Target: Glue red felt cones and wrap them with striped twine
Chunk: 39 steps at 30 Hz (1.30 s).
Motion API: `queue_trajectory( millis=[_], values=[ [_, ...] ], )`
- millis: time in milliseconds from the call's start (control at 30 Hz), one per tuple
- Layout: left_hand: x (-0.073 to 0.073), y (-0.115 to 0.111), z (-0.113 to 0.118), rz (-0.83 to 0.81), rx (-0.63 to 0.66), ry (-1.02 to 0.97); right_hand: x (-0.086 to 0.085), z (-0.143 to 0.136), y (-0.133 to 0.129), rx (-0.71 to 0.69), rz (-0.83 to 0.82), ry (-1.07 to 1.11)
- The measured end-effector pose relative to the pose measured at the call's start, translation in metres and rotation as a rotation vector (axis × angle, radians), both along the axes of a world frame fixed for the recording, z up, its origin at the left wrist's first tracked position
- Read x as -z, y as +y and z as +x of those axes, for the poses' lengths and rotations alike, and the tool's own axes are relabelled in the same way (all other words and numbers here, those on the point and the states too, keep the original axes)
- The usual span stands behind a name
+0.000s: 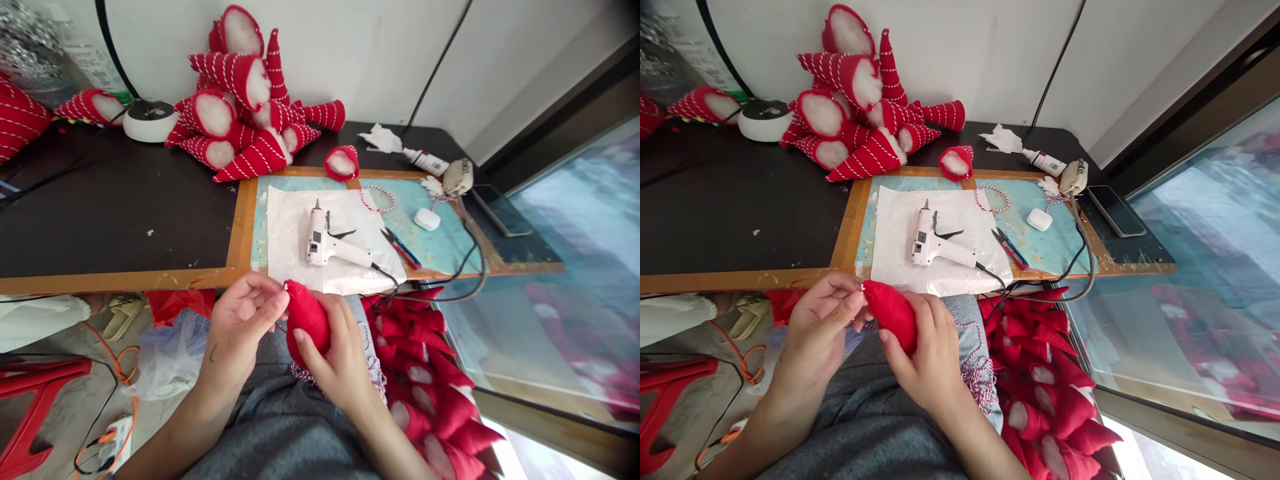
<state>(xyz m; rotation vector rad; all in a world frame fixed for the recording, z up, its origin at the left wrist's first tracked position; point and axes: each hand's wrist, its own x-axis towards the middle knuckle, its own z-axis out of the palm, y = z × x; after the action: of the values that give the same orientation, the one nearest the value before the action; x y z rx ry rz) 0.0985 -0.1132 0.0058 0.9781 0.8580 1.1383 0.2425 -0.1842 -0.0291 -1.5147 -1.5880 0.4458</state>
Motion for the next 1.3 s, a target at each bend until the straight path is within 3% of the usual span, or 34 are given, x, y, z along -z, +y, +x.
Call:
queue_trajectory(
  millis=[300, 467, 633, 833, 1033, 1167, 1300],
  values=[
    [-0.002, 0.003, 0.006, -0.072, -0.018, -0.028, 0.000, -0.001, -0.002, 0.031, 0.035, -0.073],
    [0.006, 0.002, 0.005, 0.023, -0.022, 0.058, 0.001, -0.002, -0.003, 0.066, 0.069, -0.160],
    [0.014, 0.001, 0.006, 0.217, -0.159, 0.192, 0.004, -0.002, -0.004, 0.119, 0.110, -0.262],
    [0.014, 0.007, 0.009, 0.120, -0.055, 0.042, 0.004, -0.002, -0.003, 0.123, 0.104, -0.267],
    [0.013, 0.008, 0.009, 0.163, -0.141, 0.145, 0.006, -0.004, -0.002, 0.108, 0.101, -0.276],
    [0.014, 0.012, 0.002, 0.066, 0.013, 0.068, 0.007, -0.003, -0.004, 0.089, 0.044, -0.148],
    [0.019, 0.017, -0.008, -0.012, 0.258, 0.035, -0.001, 0.007, -0.013, -0.015, -0.166, 0.216]
  ],
)
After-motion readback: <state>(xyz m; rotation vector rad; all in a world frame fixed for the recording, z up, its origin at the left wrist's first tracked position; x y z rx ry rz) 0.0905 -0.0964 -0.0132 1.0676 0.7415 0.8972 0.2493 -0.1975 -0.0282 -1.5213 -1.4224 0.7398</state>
